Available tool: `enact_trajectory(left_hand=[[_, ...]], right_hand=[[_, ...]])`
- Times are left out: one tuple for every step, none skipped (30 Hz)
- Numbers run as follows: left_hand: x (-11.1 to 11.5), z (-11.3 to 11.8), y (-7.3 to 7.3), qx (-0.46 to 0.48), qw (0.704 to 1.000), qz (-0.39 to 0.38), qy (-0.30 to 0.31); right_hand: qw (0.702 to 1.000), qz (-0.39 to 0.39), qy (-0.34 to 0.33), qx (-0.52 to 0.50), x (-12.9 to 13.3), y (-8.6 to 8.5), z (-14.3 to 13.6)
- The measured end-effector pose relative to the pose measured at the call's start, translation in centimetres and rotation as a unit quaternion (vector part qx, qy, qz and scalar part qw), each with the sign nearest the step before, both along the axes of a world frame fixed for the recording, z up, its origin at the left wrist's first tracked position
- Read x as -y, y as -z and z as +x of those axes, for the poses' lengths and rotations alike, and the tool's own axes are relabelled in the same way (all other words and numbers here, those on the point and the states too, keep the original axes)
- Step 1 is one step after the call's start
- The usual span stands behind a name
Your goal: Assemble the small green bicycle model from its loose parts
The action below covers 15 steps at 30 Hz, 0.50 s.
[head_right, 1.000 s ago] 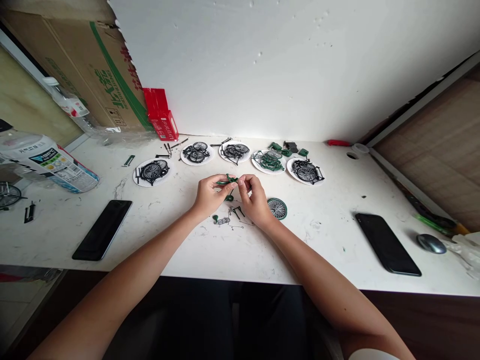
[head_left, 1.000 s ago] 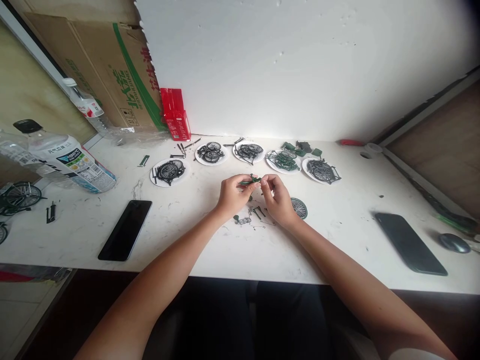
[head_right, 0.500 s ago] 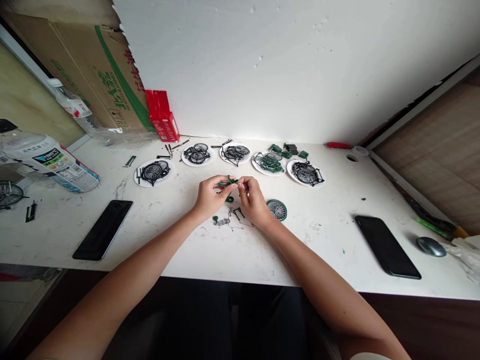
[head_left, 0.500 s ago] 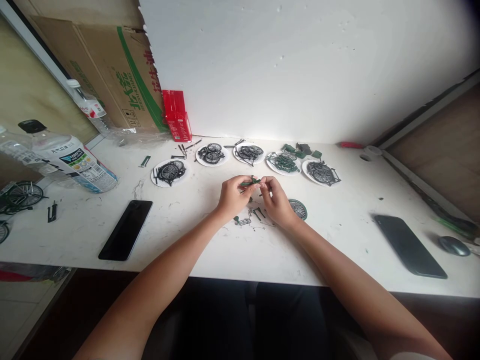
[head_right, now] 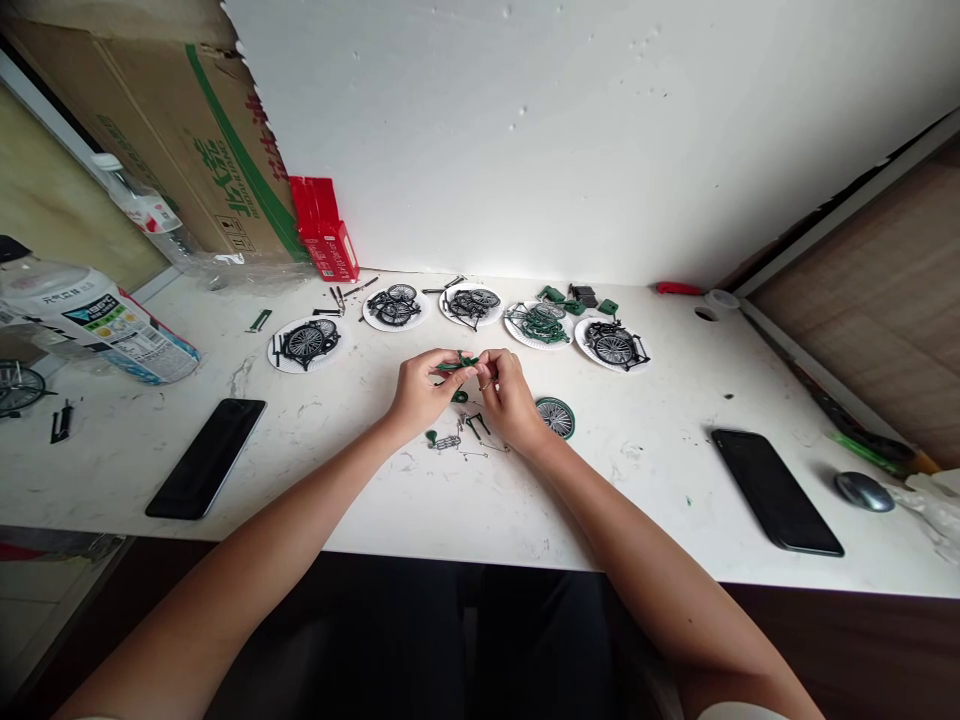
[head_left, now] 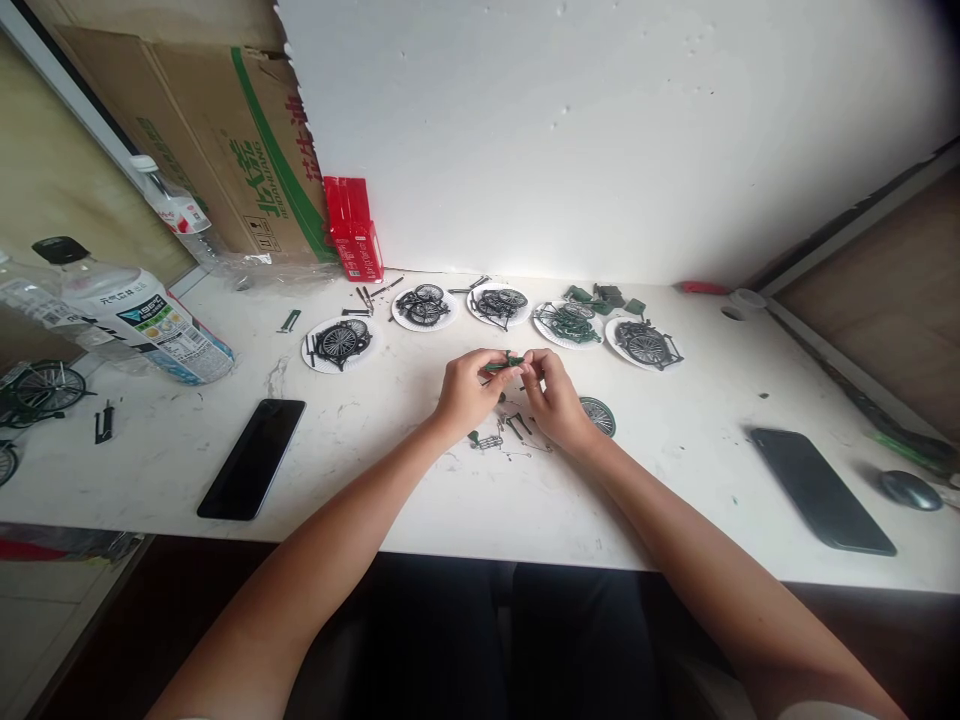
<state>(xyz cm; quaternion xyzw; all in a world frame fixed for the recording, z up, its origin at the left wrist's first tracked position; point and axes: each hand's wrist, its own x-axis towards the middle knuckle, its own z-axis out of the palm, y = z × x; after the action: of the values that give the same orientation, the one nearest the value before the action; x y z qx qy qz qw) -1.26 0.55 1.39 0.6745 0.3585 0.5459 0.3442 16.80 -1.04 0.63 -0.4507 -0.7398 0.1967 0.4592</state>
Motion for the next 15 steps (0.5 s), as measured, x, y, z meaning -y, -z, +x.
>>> enact_trajectory(left_hand=[[0.0,0.0,0.0,0.003,1.0,-0.009,0.004],[0.0,0.0,-0.1,0.006,1.0,-0.017,0.009],[0.0,0.0,-0.1,0.01,1.0,-0.026,0.014],[-0.1,0.0,-0.1,0.015,0.999,-0.034,0.02],[-0.1,0.1,-0.2,0.02,0.999,-0.041,0.024],[-0.1,0.1,-0.2,0.025,0.998,-0.048,0.027],[-0.1,0.1,-0.3,0.03,0.998,-0.054,0.031],[-0.1,0.1,-0.3,0.036,0.997,-0.062,0.034],[-0.1,0.1,-0.3,0.043,0.996,-0.07,0.039],[-0.2,0.1,-0.3,0.051,0.995,-0.08,0.044],[-0.2,0.2,-0.2,0.061,0.993,-0.091,0.05],[-0.2,0.2,-0.2,0.074,0.99,-0.103,0.057],[-0.2,0.3,-0.2,0.087,0.987,-0.116,0.064],[-0.2,0.3,-0.2,0.101,0.984,-0.127,0.071],[-0.2,0.4,-0.2,0.113,0.981,-0.138,0.077]], right_hand=[[1.0,0.0,-0.001,-0.002,0.0,-0.1,0.0],[1.0,-0.002,-0.001,-0.006,0.1,-0.1,0.0],[1.0,-0.005,0.0,-0.011,0.1,-0.2,-0.1],[1.0,-0.007,0.002,-0.015,0.1,-0.4,-0.1],[1.0,-0.009,0.003,-0.02,0.2,-0.5,-0.1],[1.0,-0.009,0.002,-0.024,0.2,-0.6,-0.1],[1.0,-0.008,0.001,-0.027,0.2,-0.7,-0.1],[1.0,-0.006,0.0,-0.029,0.2,-0.9,0.0],[1.0,-0.004,-0.002,-0.03,0.2,-1.0,0.0],[1.0,-0.004,-0.003,-0.031,0.2,-1.1,0.1],[0.999,-0.006,-0.004,-0.032,0.3,-1.1,0.1],[0.999,-0.009,-0.003,-0.035,0.3,-1.2,0.1],[0.999,-0.013,-0.002,-0.041,0.3,-1.3,0.1],[0.999,-0.019,-0.003,-0.051,0.4,-1.4,0.1],[0.998,-0.027,-0.005,-0.065,0.4,-1.5,0.0]])
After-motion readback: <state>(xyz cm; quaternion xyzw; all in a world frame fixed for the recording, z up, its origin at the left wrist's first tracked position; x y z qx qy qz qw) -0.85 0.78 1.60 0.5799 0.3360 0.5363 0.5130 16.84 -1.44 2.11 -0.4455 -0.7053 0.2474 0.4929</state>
